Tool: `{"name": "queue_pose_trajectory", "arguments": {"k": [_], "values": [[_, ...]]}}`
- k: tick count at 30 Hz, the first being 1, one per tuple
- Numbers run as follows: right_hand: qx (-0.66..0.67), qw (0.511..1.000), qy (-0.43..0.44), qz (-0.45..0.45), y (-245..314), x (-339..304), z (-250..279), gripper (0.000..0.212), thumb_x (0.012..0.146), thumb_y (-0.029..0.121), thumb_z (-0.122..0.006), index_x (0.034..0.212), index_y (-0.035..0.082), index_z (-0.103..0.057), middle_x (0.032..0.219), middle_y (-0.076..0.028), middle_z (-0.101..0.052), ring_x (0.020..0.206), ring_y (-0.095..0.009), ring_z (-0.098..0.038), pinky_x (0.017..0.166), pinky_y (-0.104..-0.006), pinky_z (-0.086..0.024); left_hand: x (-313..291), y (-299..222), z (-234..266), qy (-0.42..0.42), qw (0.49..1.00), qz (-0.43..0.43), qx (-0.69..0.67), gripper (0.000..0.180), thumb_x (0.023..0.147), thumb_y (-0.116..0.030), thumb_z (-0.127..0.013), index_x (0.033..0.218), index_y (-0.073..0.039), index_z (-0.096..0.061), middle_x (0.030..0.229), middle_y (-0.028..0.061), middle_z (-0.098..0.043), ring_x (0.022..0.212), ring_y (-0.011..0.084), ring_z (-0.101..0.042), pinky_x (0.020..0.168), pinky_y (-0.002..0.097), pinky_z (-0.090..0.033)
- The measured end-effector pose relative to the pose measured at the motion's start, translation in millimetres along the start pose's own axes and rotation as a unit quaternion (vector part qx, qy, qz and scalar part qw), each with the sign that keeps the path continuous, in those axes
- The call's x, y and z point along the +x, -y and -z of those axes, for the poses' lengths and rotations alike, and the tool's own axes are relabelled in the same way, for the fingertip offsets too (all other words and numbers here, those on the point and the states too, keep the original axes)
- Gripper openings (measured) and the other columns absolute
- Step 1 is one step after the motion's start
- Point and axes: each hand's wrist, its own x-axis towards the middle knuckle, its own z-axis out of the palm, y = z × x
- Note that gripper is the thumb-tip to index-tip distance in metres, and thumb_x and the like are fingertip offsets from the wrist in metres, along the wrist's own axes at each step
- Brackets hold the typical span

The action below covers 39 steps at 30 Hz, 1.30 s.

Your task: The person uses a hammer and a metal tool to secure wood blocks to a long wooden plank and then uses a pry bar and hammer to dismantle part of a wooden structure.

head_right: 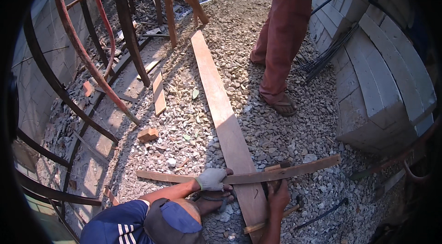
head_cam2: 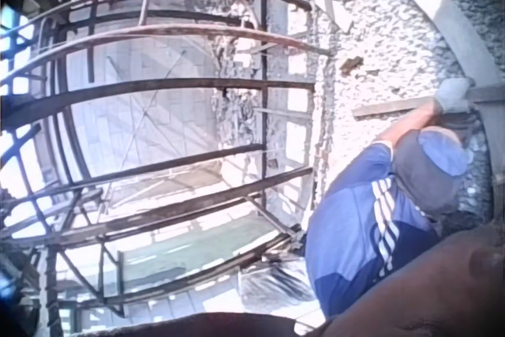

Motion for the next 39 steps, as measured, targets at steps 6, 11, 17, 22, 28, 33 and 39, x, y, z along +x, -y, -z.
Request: {"name": "queue_pose_trajectory", "arguments": {"k": [6,11,17,22,28,33,39], "values": [[0.044,0.998,-0.035,-0.012,-12.2,-2.0,-12.6,0.060,0.077,0.013,-0.083,0.131,0.004,-0.060,0.115,-0.025,-0.070,0.103,-0.046,-0.068,0.089,-0.0502,-0.053,4.1,8.8,-4.2,-0.002,1.000,-0.025,-0.004,0.057,0.090,-0.040,-0.070,0.133,-0.006,-0.054,0.110,0.0248,-0.069,0.105,0.0418,-0.068,0.088,0.0502,-0.052],[0.058,0.996,-0.039,-0.050,-0.4,0.7,-13.4,0.052,0.078,0.012,-0.081,0.126,0.005,-0.063,0.107,-0.025,-0.072,0.099,-0.046,-0.069,0.086,-0.0503,-0.054,-2.4,7.4,0.9,-0.006,1.000,-0.003,-0.008,0.060,0.088,-0.043,-0.072,0.131,-0.005,-0.056,0.111,0.0244,-0.069,0.104,0.0426,-0.067,0.086,0.0500,-0.053],[0.054,0.996,-0.023,-0.064,-0.7,-1.8,-1.5,0.047,0.083,0.012,-0.077,0.128,0.005,-0.064,0.116,-0.021,-0.072,0.105,-0.037,-0.071,0.092,-0.0430,-0.054,3.5,40.5,-32.1,-0.193,0.967,-0.167,-0.011,0.061,0.080,-0.039,-0.081,0.126,-0.003,-0.060,0.115,0.0225,-0.066,0.102,0.0428,-0.066,0.087,0.0500,-0.054],[0.092,0.983,-0.014,-0.158,16.3,5.6,20.4,0.033,0.085,0.021,-0.078,0.114,0.005,-0.073,0.105,-0.020,-0.075,0.099,-0.033,-0.073,0.087,-0.0402,-0.055,-42.4,71.3,-30.0,-0.205,0.975,-0.081,0.037,0.079,0.073,-0.038,-0.088,0.135,-0.003,-0.055,0.124,0.0230,-0.061,0.109,0.0421,-0.063,0.090,0.0490,-0.054],[0.085,0.978,-0.036,-0.188,-4.5,4.1,36.6,0.026,0.086,0.020,-0.076,0.107,0.005,-0.073,0.095,-0.020,-0.075,0.085,-0.035,-0.075,0.076,-0.0413,-0.058,-43.4,81.8,-13.7,-0.034,0.991,0.020,0.127,0.053,0.072,-0.030,-0.079,0.116,-0.004,-0.064,0.101,0.0216,-0.066,0.092,0.0406,-0.066,0.079,0.0489,-0.054],[-0.064,0.984,0.104,-0.128,12.6,-1.2,37.4,0.073,0.074,0.047,-0.087,0.125,0.000,-0.064,0.113,-0.025,-0.072,0.099,-0.041,-0.072,0.088,-0.0501,-0.055,-39.1,73.2,7.8,-0.123,0.985,-0.029,0.113,0.045,0.071,-0.018,-0.073,0.113,-0.006,-0.066,0.091,0.0192,-0.066,0.085,0.0407,-0.066,0.072,0.0487,-0.053],[-0.124,0.967,0.144,-0.168,13.3,-1.3,27.2,0.076,0.072,0.050,-0.087,0.119,-0.004,-0.060,0.109,-0.027,-0.070,0.099,-0.044,-0.070,0.085,-0.0503,-0.055,-14.8,30.4,43.3,-0.177,0.977,-0.070,0.098,0.045,0.074,-0.020,-0.081,0.115,-0.005,-0.067,0.091,0.0166,-0.067,0.082,0.0371,-0.066,0.072,0.0439,-0.053]]}}
